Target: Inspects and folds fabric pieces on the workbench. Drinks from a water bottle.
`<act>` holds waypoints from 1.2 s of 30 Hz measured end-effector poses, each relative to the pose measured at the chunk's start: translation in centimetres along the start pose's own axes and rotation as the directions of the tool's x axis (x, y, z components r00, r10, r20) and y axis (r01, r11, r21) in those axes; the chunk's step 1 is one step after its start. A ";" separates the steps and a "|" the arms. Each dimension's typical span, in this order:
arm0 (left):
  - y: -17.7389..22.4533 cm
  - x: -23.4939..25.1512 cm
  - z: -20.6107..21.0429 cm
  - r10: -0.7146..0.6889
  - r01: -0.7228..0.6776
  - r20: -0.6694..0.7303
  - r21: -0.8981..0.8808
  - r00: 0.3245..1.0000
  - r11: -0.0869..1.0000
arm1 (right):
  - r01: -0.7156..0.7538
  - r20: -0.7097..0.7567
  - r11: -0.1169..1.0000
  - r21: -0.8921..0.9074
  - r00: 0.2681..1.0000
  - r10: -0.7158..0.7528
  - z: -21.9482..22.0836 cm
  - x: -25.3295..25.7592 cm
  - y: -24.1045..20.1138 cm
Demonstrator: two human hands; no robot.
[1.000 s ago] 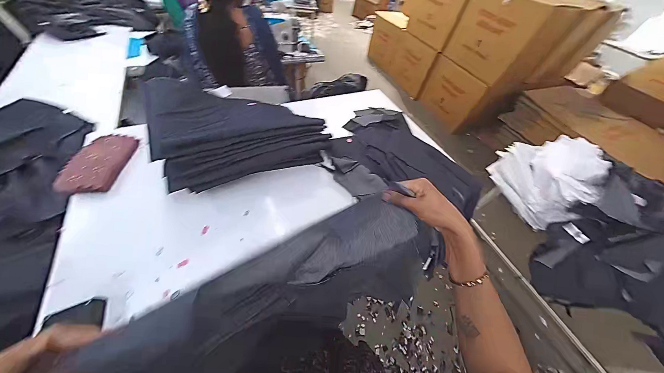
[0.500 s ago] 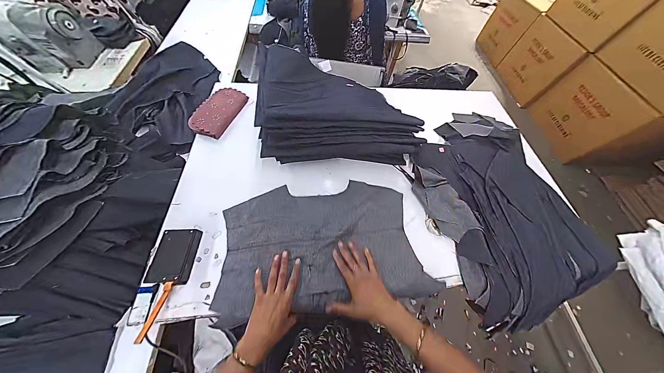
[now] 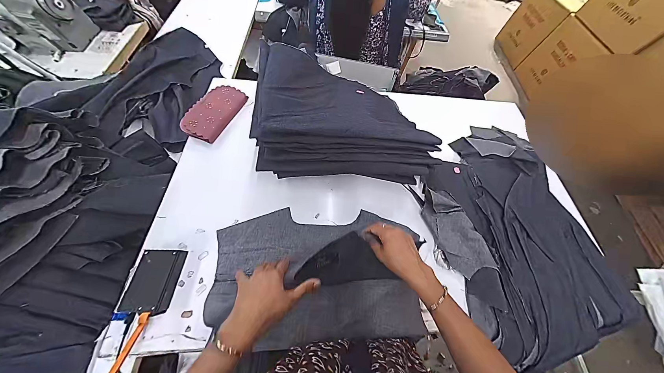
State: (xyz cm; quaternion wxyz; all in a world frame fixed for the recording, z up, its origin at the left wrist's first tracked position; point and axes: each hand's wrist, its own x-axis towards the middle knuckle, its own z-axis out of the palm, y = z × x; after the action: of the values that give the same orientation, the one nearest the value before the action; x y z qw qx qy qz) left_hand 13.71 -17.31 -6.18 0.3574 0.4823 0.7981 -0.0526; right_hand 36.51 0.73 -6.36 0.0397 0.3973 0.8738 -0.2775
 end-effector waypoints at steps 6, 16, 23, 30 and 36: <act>0.9 9.7 -3.0 -0.064 0.065 -0.094 0.003 0.994 0.998 | 0.046 -0.216 0.996 -0.081 0.974 -0.062 5.3 6.7 4.3; -1.6 5.6 9.1 0.419 -0.477 -0.691 0.120 0.590 0.871 | -0.044 -0.572 0.988 -0.151 0.819 -0.051 6.3 9.0 5.3; -6.2 10.5 5.4 0.275 -0.286 -0.650 0.092 0.708 0.954 | -0.121 -0.487 0.989 -0.089 0.871 0.063 5.7 9.1 4.8; -6.2 12.2 4.0 0.255 -0.266 -0.544 0.059 0.800 0.962 | 0.332 -0.230 0.940 -0.075 0.912 -0.340 12.1 -0.4 -3.9; -3.9 8.5 6.6 0.250 -0.316 -0.682 0.029 0.688 0.948 | 0.096 -0.375 0.983 -0.156 0.915 -0.149 12.5 3.7 -1.0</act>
State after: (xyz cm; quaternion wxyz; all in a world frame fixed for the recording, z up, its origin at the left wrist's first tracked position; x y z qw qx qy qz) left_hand 11.65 -15.94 -17.38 0.0674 0.5687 0.7902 0.2185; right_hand 31.43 -3.79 -17.54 -0.1234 0.3848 0.9044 -0.1368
